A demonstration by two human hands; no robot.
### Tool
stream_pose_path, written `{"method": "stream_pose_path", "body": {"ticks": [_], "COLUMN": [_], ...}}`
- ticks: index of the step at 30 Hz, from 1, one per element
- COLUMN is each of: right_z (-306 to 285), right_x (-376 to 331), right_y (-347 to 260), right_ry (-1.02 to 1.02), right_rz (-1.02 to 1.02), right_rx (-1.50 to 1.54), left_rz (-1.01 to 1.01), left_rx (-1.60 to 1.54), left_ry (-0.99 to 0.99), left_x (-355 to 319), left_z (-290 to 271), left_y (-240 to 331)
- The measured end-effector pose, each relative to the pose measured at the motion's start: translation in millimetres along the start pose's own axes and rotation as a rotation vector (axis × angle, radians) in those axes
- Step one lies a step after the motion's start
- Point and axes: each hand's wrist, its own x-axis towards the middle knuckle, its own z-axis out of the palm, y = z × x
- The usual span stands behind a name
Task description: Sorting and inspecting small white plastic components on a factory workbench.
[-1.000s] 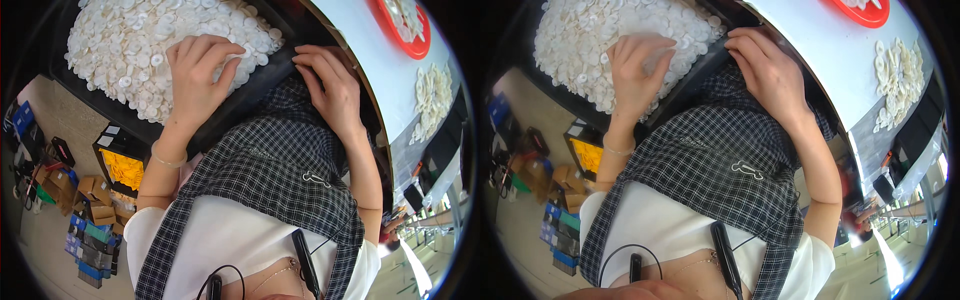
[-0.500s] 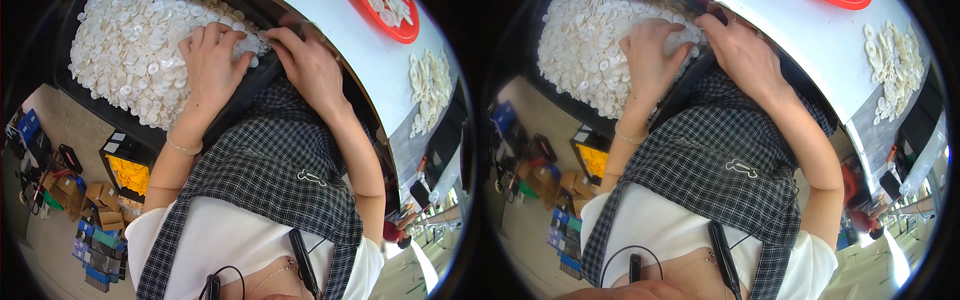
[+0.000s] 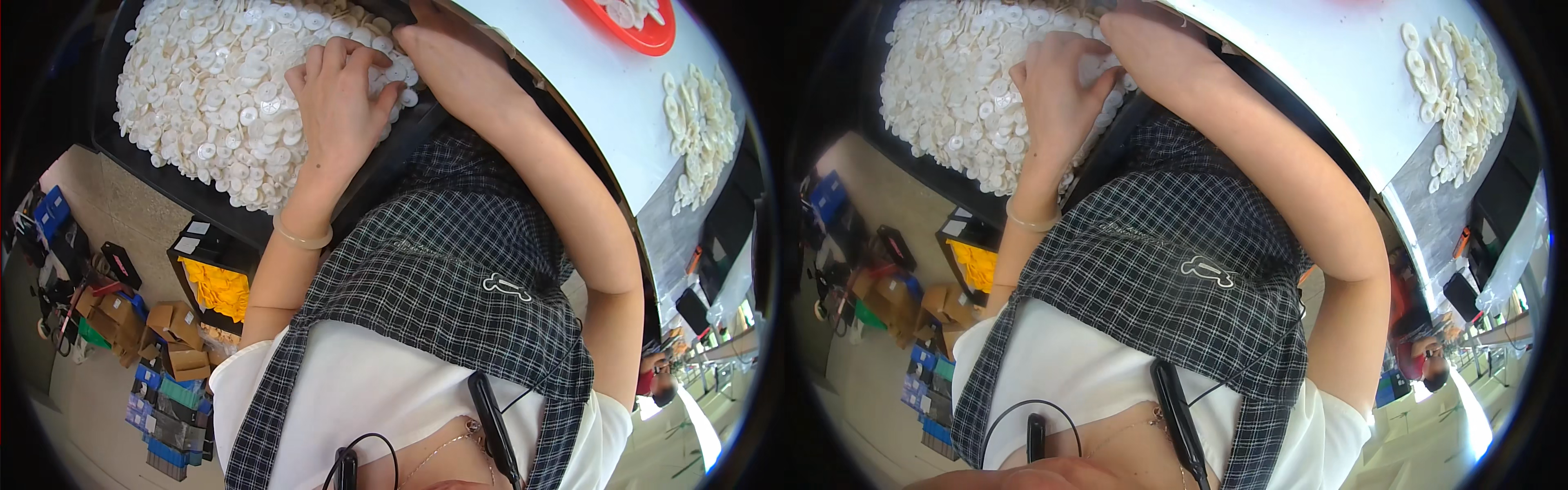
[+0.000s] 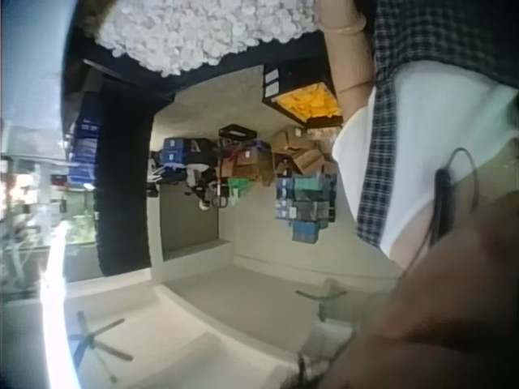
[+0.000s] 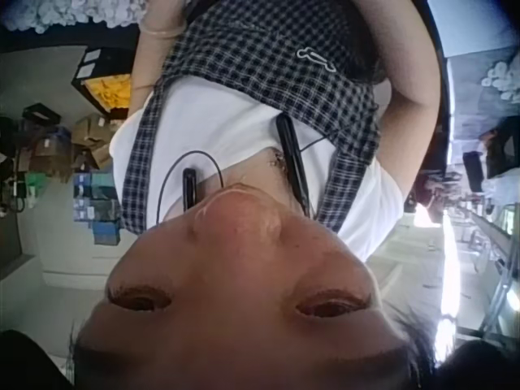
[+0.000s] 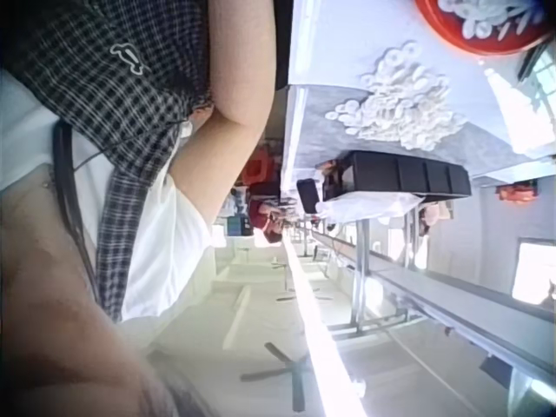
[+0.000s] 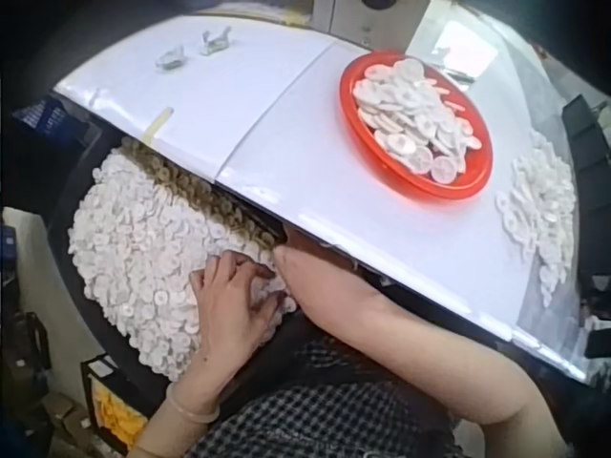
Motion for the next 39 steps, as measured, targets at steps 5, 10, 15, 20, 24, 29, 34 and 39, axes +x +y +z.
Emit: {"method": "stream_pose_path", "body": {"ticks": [5, 10, 15, 20, 24, 29, 34, 39], "right_z": [-3, 0, -18, -29, -34, -36, -34, -36], "right_x": [-20, -43, -62, -80, -84, -90, -86, -87], "right_y": [5, -25, -48, -47, -38, -35, -37, -38], "right_ry": [0.044, 0.407, 0.735, 0.53, 0.506, 0.564, 0.627, 0.603], "right_rz": [0.125, 0.823, 1.171, 1.105, 0.992, 0.945, 0.902, 0.895], "right_rx": [0.193, 1.86, 2.163, 3.096, 3.211, 3.15, 3.091, 3.156], "left_rz": [0.01, 0.054, 0.055, 0.072, 0.012, -0.218, -0.477, -0.45], "left_rx": [0.004, -0.025, -0.084, -0.124, -0.218, -0.808, -1.381, -1.407], "left_ry": [-0.004, 0.036, 0.026, 0.028, 0.109, -0.103, -0.293, -0.398], "left_x": [-1, -1, -1, -3, -3, -4, -13, -21], "left_z": [-1, 0, -3, 0, -7, -27, -43, -49], "left_y": [-2, -3, 0, -4, -2, 3, 9, 19]}}
